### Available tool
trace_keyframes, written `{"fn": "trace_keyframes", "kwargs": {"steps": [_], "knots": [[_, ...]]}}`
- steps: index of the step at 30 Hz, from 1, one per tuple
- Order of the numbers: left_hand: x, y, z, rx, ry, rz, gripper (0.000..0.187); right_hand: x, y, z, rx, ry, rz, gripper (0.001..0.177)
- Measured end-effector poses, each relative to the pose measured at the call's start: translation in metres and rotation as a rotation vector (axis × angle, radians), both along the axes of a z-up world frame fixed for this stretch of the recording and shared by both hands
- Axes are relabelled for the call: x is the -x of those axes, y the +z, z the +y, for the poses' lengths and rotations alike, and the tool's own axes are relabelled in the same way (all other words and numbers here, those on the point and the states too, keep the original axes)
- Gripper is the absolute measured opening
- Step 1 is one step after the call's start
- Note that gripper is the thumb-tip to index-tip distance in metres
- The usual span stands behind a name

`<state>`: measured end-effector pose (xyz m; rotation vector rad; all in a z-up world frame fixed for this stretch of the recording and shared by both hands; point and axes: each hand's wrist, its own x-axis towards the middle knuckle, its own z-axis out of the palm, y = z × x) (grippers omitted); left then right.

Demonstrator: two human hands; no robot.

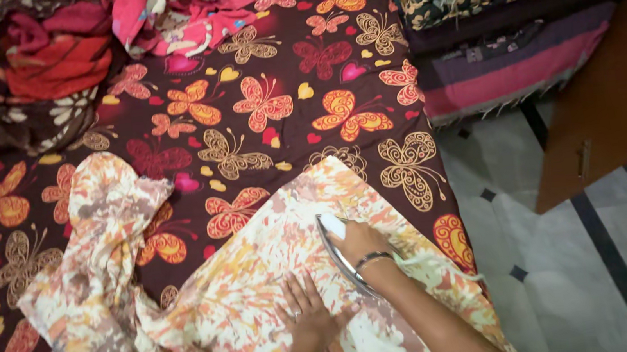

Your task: The person irons a patterned garment laid on a bed. They use a white electric iron, moving it back and forth across the fabric while smoothing it with the other hand. The garment is adjusted and repositioned several times during the process.

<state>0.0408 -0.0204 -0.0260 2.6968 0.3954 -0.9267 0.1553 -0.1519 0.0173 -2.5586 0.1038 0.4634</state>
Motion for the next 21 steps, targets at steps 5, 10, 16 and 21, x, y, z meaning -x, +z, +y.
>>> {"fn": "trace_keyframes", "kwargs": {"steps": [5,10,16,21], "knots": [[0.003,0.008,-0.003,-0.011,-0.007,-0.008,0.139,0.067,0.026,-0.041,0.044,-0.053,0.02,0.059],[0.003,0.009,-0.002,0.001,-0.014,-0.01,0.141,0.077,0.036,-0.046,0.058,-0.072,0.028,0.059],[-0.005,0.013,0.0,0.036,-0.011,0.086,0.144,0.015,0.02,-0.018,0.067,-0.047,0.014,0.056],[-0.014,0.012,0.002,0.055,-0.021,0.177,0.143,-0.059,-0.004,0.016,0.047,0.026,-0.07,0.056]]}}
